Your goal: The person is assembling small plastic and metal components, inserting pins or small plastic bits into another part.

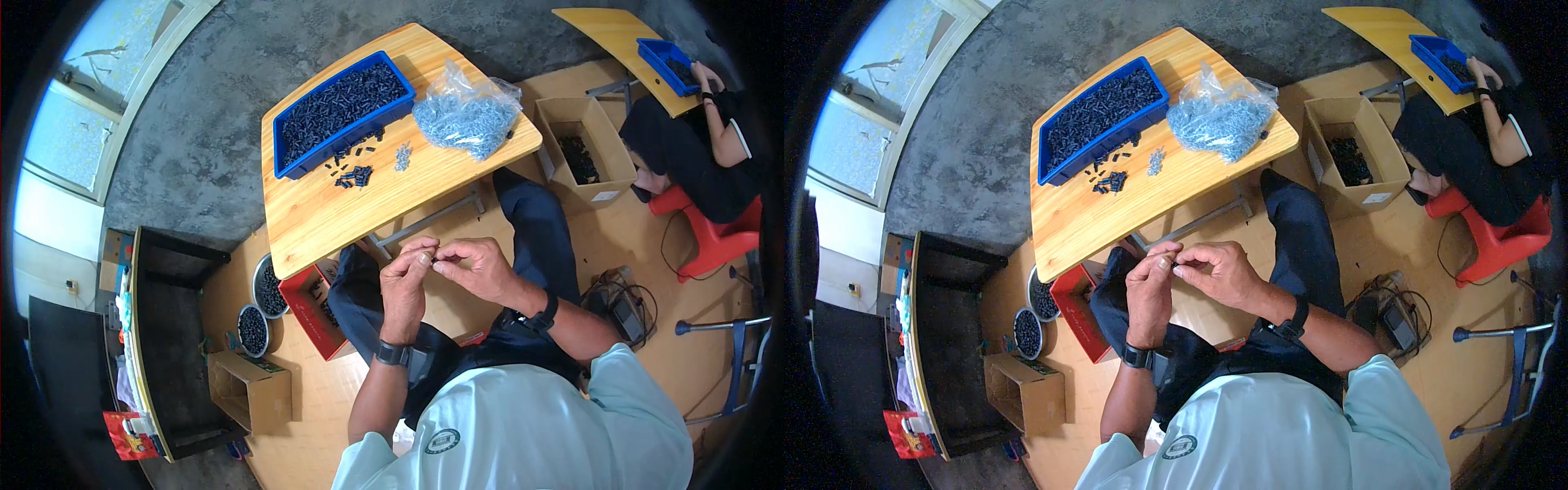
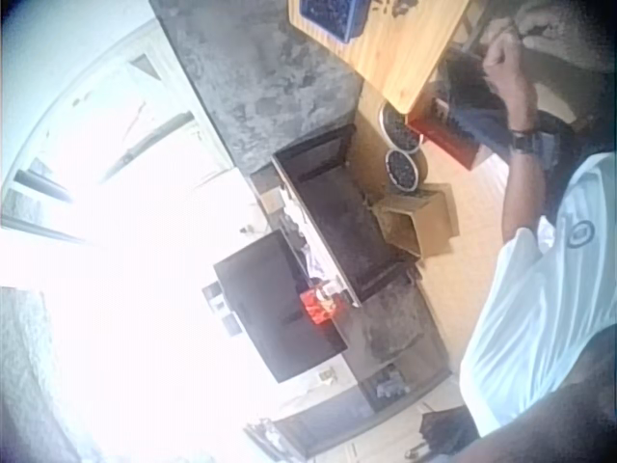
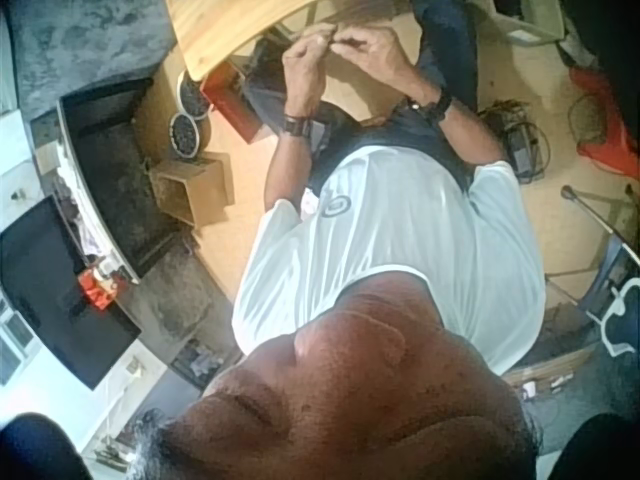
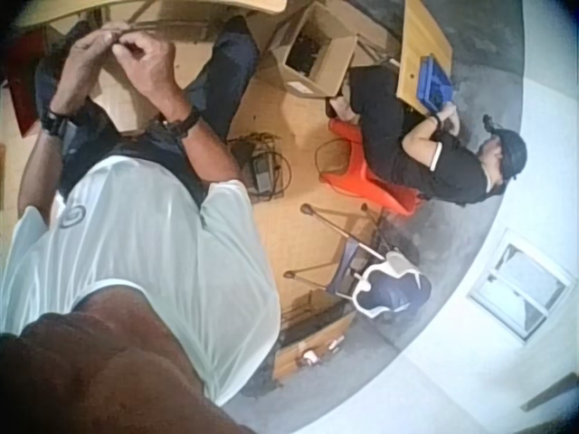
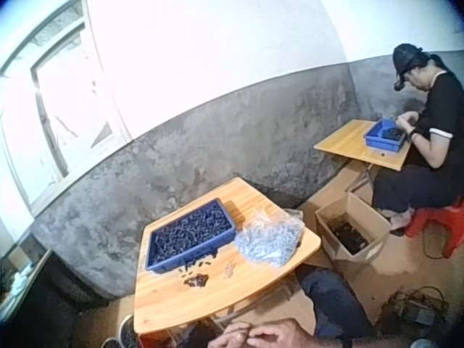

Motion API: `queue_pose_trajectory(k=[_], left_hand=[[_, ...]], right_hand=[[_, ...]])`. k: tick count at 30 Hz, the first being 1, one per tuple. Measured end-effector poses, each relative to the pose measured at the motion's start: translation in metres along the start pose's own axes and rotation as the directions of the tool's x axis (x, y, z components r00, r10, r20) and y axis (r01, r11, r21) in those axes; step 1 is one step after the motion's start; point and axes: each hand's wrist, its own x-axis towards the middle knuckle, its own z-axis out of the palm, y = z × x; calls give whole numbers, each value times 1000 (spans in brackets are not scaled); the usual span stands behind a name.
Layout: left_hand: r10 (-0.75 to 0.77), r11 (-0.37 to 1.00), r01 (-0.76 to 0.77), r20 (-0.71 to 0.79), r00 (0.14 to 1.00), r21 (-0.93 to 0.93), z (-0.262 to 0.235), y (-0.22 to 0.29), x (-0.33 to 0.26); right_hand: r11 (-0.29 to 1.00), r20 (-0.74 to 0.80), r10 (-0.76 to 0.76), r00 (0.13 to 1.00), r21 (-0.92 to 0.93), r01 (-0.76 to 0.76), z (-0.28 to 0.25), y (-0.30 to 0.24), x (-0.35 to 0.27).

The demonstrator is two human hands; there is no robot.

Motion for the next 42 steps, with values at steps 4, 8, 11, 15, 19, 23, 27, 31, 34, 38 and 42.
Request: queue_pose_trajectory(k=[4,8,11,15,19,23,27,31,34,38,42], left_hand=[[2,1000,-2,-3,1000,-7,0,-2,-3],[-6,1000,6,-21,1000,-29,-1,-4,-6],[-17,999,15,-32,999,-40,0,-3,-7],[-2,999,-2,-75,997,-48,4,0,-10],[23,999,-25,-83,996,-35,5,2,-12],[35,998,-39,-83,996,-39,3,1,-12],[65,997,-63,-38,997,52,1,8,-10],[126,950,-133,43,991,283,-1,24,-9],[147,911,-179,113,983,371,-3,34,-9],[136,895,-168,106,985,414,2,43,-13],[224,801,-286,181,958,526,1,47,-16]], right_hand=[[1000,6,10,1000,-8,-10,0,-4,0],[1000,10,25,1000,13,-26,3,-5,-1],[999,9,42,999,13,-42,4,-11,-1],[999,-3,53,999,2,-53,5,-15,-2],[994,18,107,994,-3,-107,4,-23,-3],[999,4,42,999,-19,-42,5,-24,-4],[999,3,26,1000,-22,-26,4,-21,-5],[986,76,126,989,103,-134,0,-24,-5],[954,156,199,967,193,-227,-1,-24,-5],[886,247,232,941,345,-309,0,-20,-6],[826,315,273,909,408,-389,1,-19,-7]])
